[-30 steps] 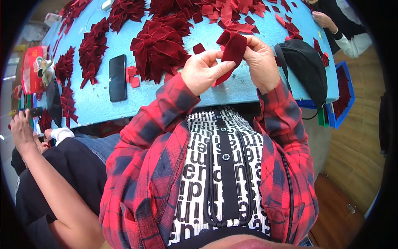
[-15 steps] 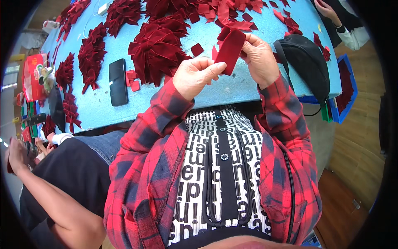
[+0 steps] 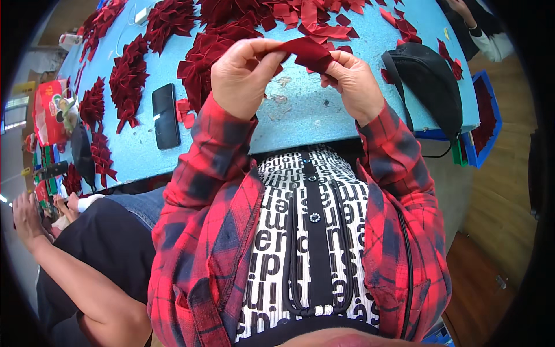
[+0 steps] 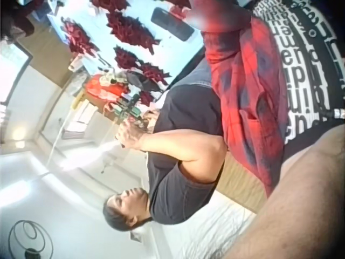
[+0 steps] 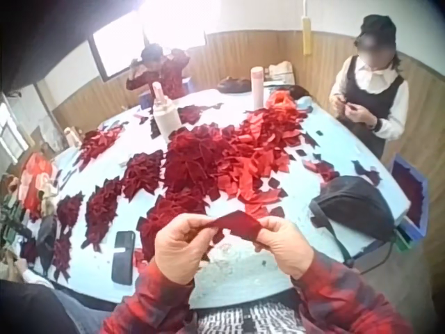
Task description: Making small red ribbon bows by folding and shaping red ribbon pieces.
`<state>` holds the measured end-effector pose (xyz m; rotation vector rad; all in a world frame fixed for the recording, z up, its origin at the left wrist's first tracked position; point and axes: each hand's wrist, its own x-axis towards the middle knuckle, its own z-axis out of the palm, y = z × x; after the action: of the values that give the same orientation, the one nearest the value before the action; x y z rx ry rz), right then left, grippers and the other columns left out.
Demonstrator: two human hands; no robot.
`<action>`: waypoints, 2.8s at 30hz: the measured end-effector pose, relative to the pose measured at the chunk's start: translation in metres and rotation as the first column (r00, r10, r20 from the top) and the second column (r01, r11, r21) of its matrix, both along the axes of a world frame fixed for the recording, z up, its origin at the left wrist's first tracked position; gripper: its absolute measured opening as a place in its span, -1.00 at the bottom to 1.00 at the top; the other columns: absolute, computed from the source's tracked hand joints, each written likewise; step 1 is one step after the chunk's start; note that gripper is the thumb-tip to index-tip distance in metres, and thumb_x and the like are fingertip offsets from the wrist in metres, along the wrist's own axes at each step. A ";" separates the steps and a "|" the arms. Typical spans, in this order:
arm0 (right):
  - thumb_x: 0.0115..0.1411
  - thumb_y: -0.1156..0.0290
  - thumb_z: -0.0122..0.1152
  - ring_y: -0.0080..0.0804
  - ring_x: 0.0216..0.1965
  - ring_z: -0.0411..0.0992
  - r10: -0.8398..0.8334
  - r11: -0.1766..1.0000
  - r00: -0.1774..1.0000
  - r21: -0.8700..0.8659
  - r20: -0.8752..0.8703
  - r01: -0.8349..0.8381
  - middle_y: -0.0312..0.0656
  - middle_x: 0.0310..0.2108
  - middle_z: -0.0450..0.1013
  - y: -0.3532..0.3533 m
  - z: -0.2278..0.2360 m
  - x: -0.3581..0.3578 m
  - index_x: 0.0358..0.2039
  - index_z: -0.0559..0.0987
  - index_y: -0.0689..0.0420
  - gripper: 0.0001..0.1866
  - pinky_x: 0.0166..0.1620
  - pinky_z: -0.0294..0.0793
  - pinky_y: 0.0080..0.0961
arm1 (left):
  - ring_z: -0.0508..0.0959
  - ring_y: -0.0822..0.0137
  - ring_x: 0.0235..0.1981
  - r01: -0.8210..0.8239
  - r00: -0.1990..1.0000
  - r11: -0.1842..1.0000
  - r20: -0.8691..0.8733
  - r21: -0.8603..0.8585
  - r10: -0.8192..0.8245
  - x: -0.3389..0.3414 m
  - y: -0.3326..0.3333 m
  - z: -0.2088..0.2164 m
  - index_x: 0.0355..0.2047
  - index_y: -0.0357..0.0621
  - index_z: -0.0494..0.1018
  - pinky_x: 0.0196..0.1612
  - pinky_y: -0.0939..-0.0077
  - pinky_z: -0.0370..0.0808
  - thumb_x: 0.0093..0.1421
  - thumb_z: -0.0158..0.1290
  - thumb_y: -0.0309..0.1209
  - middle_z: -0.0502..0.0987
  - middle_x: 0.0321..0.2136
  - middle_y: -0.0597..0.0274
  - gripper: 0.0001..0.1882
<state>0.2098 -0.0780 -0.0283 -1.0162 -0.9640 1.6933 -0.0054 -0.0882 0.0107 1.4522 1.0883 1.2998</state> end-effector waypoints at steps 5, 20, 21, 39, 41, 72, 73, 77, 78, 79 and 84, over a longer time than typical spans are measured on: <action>0.27 0.44 0.24 -0.60 -0.42 0.44 0.019 0.996 0.999 -0.087 -0.034 -0.022 -0.33 -0.38 0.53 -0.008 0.004 -0.008 -0.18 0.60 0.20 -0.85 -0.26 0.47 -0.63 | 0.59 0.39 -0.36 -0.060 0.919 0.831 -0.295 0.553 0.262 0.008 0.021 0.004 -0.28 -0.07 0.66 -0.32 0.58 0.50 0.06 0.28 -0.61 0.65 -0.37 0.25 -0.79; 0.28 0.42 0.23 -0.59 -0.39 0.43 -0.013 0.986 0.987 -0.165 -0.163 -0.015 -0.33 -0.35 0.52 -0.013 0.001 -0.015 -0.17 0.60 0.20 -0.84 -0.26 0.48 -0.61 | 0.59 0.22 -0.31 0.033 0.877 0.873 -0.433 0.487 0.209 0.017 0.003 -0.016 -0.27 -0.06 0.64 -0.20 0.39 0.53 0.00 0.26 -0.59 0.66 -0.31 0.26 -0.75; 0.28 0.43 0.23 -0.59 -0.39 0.43 -0.005 0.986 0.986 -0.166 -0.165 -0.023 -0.32 -0.35 0.52 -0.013 0.001 -0.015 -0.17 0.59 0.20 -0.84 -0.27 0.48 -0.61 | 0.59 0.22 -0.31 0.036 0.876 0.873 -0.436 0.487 0.207 0.017 0.002 -0.016 -0.26 -0.06 0.64 -0.20 0.38 0.53 0.00 0.26 -0.59 0.66 -0.30 0.26 -0.74; 0.26 0.49 0.23 -0.58 -0.43 0.45 -0.073 0.986 0.994 -0.157 -0.077 0.060 -0.30 -0.43 0.51 -0.020 -0.008 -0.023 -0.24 0.58 0.23 -0.90 -0.30 0.48 -0.62 | 0.51 0.09 -0.33 0.086 0.766 0.891 -0.601 0.447 0.227 0.011 -0.005 -0.030 -0.31 -0.03 0.64 -0.28 0.25 0.50 0.02 0.25 -0.51 0.50 -0.48 0.20 -0.82; 0.25 0.49 0.24 -0.58 -0.43 0.45 -0.083 0.985 0.994 -0.160 -0.077 0.070 -0.30 -0.42 0.51 -0.022 -0.011 -0.023 -0.24 0.58 0.24 -0.89 -0.29 0.48 -0.61 | 0.51 0.08 -0.33 0.086 0.758 0.894 -0.611 0.440 0.228 0.012 -0.007 -0.031 -0.30 -0.03 0.64 -0.28 0.24 0.49 0.03 0.26 -0.49 0.49 -0.48 0.20 -0.81; 0.30 0.42 0.24 -0.59 -0.42 0.46 -0.032 0.990 0.999 -0.136 -0.015 0.030 -0.28 -0.37 0.56 -0.028 -0.020 -0.019 -0.12 0.61 0.27 -0.78 -0.29 0.51 -0.61 | 0.55 0.52 -0.33 0.200 0.967 0.942 -0.100 -0.268 -0.234 0.000 -0.015 -0.044 -0.19 -0.31 0.61 -0.21 0.58 0.49 0.23 0.21 -0.43 0.63 -0.37 0.29 -0.80; 0.30 0.42 0.23 -0.59 -0.43 0.45 -0.030 0.987 0.999 -0.161 -0.023 0.026 -0.29 -0.38 0.55 -0.025 -0.020 -0.019 -0.13 0.62 0.26 -0.79 -0.30 0.50 -0.61 | 0.55 0.52 -0.32 0.153 0.971 0.960 -0.147 -0.236 -0.190 0.002 -0.014 -0.045 -0.19 -0.31 0.61 -0.21 0.58 0.49 0.23 0.21 -0.44 0.64 -0.37 0.27 -0.81; 0.31 0.39 0.25 -0.61 -0.43 0.44 -0.027 0.985 0.998 -0.174 -0.059 0.017 -0.31 -0.39 0.54 -0.025 -0.023 -0.017 -0.14 0.62 0.25 -0.79 -0.30 0.49 -0.63 | 0.56 0.56 -0.41 0.072 0.991 0.968 -0.095 -0.242 -0.098 0.008 -0.015 -0.046 -0.25 -0.27 0.61 -0.32 0.60 0.50 0.16 0.25 -0.50 0.64 -0.43 0.27 -0.85; 0.31 0.37 0.25 -0.61 -0.42 0.44 -0.021 0.983 0.998 -0.182 -0.061 0.010 -0.31 -0.37 0.54 -0.024 -0.024 -0.017 -0.12 0.60 0.26 -0.76 -0.29 0.49 -0.63 | 0.55 0.57 -0.43 0.057 0.986 0.976 -0.143 -0.208 -0.088 0.008 -0.015 -0.045 -0.27 -0.26 0.61 -0.35 0.61 0.49 0.16 0.25 -0.49 0.64 -0.44 0.28 -0.86; 0.31 0.37 0.25 -0.61 -0.41 0.44 -0.012 0.988 0.997 -0.155 -0.075 0.000 -0.31 -0.37 0.54 -0.025 -0.024 -0.016 -0.11 0.60 0.26 -0.76 -0.29 0.49 -0.63 | 0.55 0.58 -0.45 0.043 0.979 0.984 -0.189 -0.175 -0.076 0.008 -0.015 -0.043 -0.28 -0.26 0.61 -0.37 0.62 0.49 0.16 0.26 -0.49 0.64 -0.46 0.29 -0.86; 0.30 0.37 0.26 -0.60 -0.40 0.45 -0.003 0.992 0.998 -0.126 -0.065 -0.005 -0.30 -0.35 0.54 -0.027 -0.025 -0.017 -0.10 0.58 0.27 -0.75 -0.28 0.50 -0.61 | 0.48 0.65 -0.47 0.024 0.956 0.974 -0.280 -0.227 -0.089 0.007 -0.015 -0.035 -0.28 -0.27 0.57 -0.40 0.73 0.43 0.20 0.24 -0.50 0.57 -0.47 0.41 -0.88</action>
<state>0.1925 -0.1049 -0.0532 -1.0358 -0.8242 1.7952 0.0019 -0.1031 -0.0240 1.5200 1.3260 0.9097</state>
